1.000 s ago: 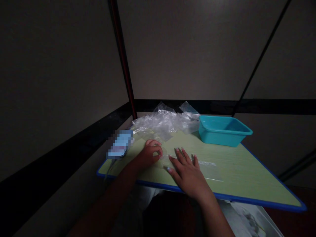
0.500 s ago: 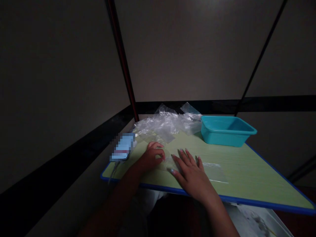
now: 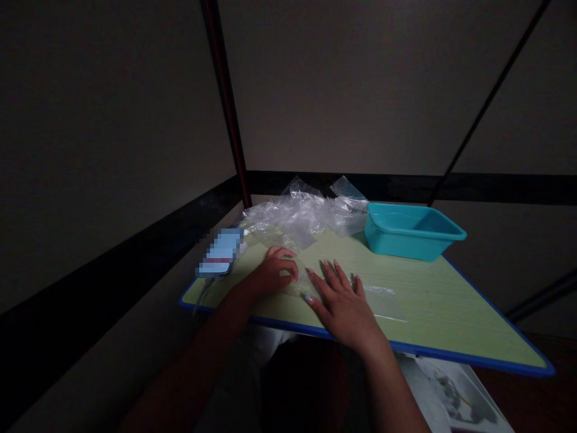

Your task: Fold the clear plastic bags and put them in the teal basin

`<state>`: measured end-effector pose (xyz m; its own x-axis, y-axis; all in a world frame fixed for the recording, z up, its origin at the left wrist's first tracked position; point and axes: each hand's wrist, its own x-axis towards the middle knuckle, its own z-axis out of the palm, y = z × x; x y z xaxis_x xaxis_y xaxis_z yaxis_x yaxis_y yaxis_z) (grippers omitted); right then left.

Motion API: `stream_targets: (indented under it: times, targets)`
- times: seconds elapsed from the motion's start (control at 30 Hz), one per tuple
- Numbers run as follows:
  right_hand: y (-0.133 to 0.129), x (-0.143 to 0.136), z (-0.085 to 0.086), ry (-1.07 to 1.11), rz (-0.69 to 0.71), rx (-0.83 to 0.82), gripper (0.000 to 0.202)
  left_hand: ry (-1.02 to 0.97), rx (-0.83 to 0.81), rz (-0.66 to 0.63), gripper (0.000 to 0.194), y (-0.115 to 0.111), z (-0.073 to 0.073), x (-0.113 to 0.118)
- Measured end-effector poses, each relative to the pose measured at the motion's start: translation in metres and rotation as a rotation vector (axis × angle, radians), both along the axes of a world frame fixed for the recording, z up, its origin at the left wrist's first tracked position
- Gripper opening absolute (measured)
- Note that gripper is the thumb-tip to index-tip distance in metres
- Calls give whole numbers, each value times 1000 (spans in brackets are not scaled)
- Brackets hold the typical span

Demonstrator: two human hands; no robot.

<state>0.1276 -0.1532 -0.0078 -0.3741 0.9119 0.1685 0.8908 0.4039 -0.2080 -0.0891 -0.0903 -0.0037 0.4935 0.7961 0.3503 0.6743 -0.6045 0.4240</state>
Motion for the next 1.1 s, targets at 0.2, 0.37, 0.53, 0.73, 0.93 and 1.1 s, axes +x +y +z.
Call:
stream_targets:
  times: [0.2,0.37,0.53,0.73,0.93,1.1]
  targets:
    - [0,0,1,-9,-6,-16,59,-11,-25,-1,13,-1,1,-1]
    - [1,-1,-1,-18,-15,-20,60,-20,-58,0,11,-3,4,-2]
    - [1,-1,-1,-11,-17,-15,58,-23,-58,21,12,-3,4,-2]
    - [0,-1,1,-18,-7,-34,52,4,-53,60,13,-2,3,-2]
    - [0,-1,1,-16,-8,-33,51,-55,0,81,16,-3,6,-3]
    - [0,-1,1,-14,-11,-27,53,-24,28,65,36,-7,7,3]
